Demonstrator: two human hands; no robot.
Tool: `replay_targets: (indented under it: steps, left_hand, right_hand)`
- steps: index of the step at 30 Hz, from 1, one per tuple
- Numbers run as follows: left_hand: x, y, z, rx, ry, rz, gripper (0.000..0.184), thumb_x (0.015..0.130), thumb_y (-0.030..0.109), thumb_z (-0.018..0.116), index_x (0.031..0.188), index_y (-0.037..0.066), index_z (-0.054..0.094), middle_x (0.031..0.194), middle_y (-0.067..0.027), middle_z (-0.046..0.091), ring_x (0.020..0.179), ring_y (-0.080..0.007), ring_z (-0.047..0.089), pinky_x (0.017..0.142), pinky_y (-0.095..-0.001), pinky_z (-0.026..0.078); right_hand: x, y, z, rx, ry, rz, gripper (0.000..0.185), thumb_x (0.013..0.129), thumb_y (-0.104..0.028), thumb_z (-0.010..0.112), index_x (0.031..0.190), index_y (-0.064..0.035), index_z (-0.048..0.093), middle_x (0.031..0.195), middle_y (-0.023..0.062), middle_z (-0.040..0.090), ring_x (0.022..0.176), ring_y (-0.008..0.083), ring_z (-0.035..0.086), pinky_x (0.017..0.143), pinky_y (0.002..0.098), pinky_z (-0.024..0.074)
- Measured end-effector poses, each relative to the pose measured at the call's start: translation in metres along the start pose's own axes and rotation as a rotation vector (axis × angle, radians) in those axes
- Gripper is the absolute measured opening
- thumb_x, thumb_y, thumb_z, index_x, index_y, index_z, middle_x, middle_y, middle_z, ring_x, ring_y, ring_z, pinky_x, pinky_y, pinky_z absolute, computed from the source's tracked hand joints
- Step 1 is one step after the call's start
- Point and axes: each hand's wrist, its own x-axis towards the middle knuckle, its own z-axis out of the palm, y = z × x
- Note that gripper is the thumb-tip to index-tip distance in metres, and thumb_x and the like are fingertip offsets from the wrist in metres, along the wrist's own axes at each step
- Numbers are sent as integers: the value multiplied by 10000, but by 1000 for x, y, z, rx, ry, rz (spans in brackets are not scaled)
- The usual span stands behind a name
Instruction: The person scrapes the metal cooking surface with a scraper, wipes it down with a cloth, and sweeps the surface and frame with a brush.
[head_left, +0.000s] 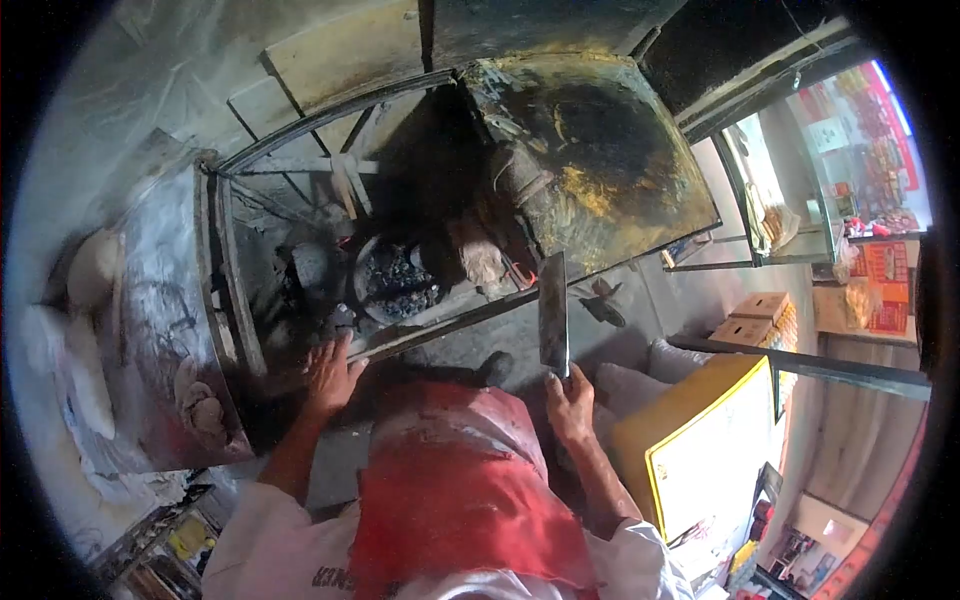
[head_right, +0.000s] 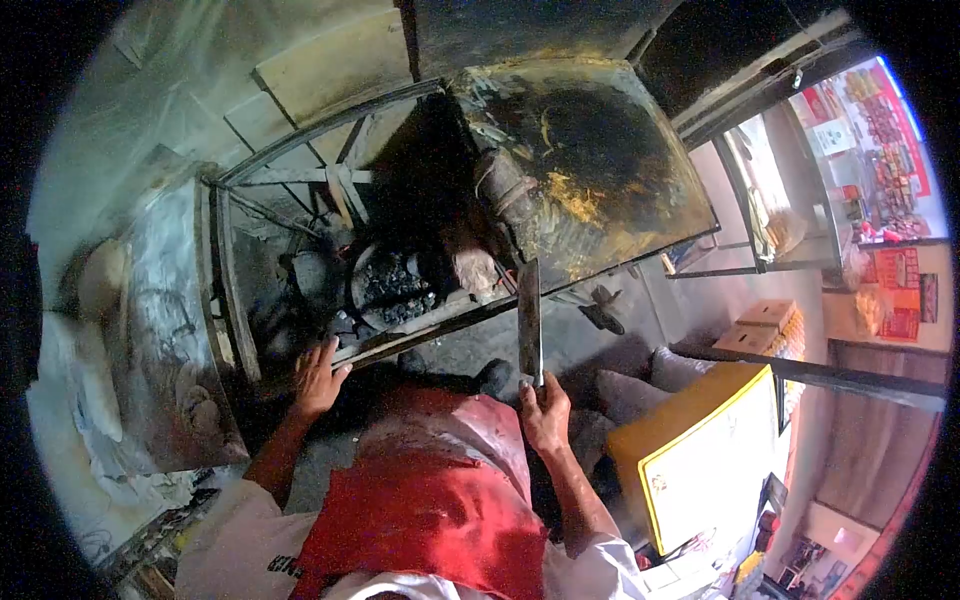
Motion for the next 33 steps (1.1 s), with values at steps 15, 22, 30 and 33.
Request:
replay_targets:
  steps: [15,22,30,33]
  left_hand:
    - [-50,18,18,-86,93,84,561,893,278,587,1370,51,399,1329,-202,448,1196,-396,432,1001,-486,330]
    - [-86,27,23,-55,183,81,555,862,247,600,1348,42,425,1345,-185,432,1227,-367,411,1018,-477,310]
    - [-117,7,26,-46,137,-111,532,877,233,572,1357,63,418,1386,-164,395,1302,-328,347,1069,-454,272]
    - [-111,-11,24,-21,166,-51,537,885,257,556,1362,58,407,1395,-167,384,1306,-330,342,1073,-456,269]
  right_hand:
    - [86,43,1,-724,118,-558,569,824,-23,492,1377,-46,360,1060,282,509,926,452,528,805,479,463]
    - [114,36,11,-484,155,-627,569,818,-46,593,1350,-16,394,1177,263,497,1062,437,478,883,467,427]
    - [64,33,58,-654,0,-802,501,782,-144,684,1244,-39,523,1193,191,532,1064,376,524,901,440,431]
    - [46,40,83,-635,-201,-785,475,777,-146,688,1219,-45,547,1179,171,548,1041,362,535,885,435,436]
